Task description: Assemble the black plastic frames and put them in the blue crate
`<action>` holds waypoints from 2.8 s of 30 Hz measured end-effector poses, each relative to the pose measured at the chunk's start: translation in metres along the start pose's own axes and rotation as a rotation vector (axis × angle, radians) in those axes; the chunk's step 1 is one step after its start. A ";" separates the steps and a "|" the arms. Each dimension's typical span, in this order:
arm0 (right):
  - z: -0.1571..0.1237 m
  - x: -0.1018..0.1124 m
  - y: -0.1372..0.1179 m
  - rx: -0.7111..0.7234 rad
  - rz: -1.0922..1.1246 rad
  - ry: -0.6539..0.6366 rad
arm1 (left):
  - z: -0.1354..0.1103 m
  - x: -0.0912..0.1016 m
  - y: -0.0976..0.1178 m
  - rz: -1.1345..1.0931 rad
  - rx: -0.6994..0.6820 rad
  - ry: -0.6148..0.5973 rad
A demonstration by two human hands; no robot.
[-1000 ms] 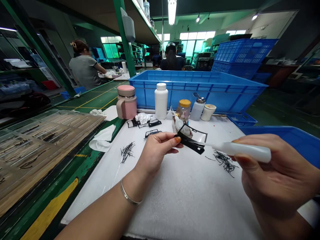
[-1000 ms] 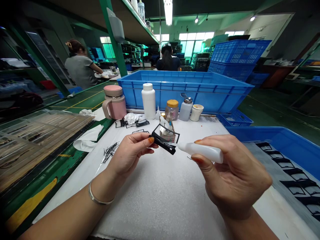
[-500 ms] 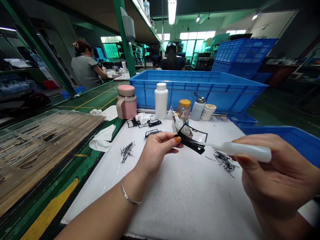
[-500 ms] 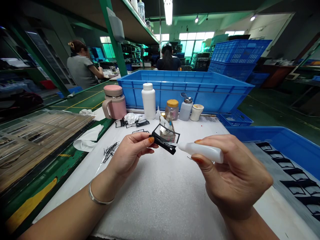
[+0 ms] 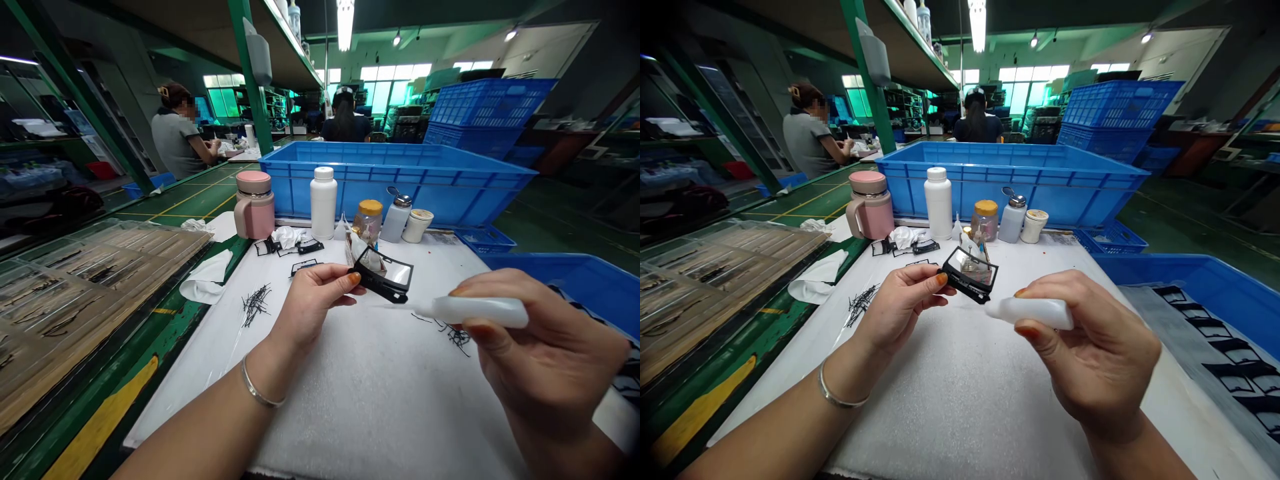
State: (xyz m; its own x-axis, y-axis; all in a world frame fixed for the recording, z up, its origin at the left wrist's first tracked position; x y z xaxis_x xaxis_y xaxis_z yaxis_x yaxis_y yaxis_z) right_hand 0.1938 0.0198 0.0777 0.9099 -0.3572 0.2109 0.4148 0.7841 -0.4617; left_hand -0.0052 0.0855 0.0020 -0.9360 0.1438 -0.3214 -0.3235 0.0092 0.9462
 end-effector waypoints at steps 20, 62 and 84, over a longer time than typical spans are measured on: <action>-0.019 0.023 0.176 -1.028 0.244 0.106 | 0.001 0.026 0.023 -0.230 -0.041 0.161; 0.032 -0.055 0.057 -0.336 -0.107 0.139 | 0.002 0.031 0.020 -0.206 -0.202 0.269; 0.029 -0.028 0.034 -0.473 0.383 0.244 | 0.000 0.008 0.004 0.023 -0.136 0.124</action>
State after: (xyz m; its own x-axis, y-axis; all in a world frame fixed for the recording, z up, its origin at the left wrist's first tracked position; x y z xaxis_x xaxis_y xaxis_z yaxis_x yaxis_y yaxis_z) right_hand 0.1828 0.0714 0.0811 0.9440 -0.2460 -0.2198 -0.0337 0.5908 -0.8061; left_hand -0.0137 0.0866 0.0036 -0.9505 0.0192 -0.3101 -0.3100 -0.1276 0.9421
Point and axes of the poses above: each hand's wrist, its own z-axis towards the middle knuckle, its own x-axis out of the back of the hand, y = z × x, the point moved 7 cm from there along z, towards the middle knuckle, and after that the axes turned 2 degrees about y, right-handed, at the moved point
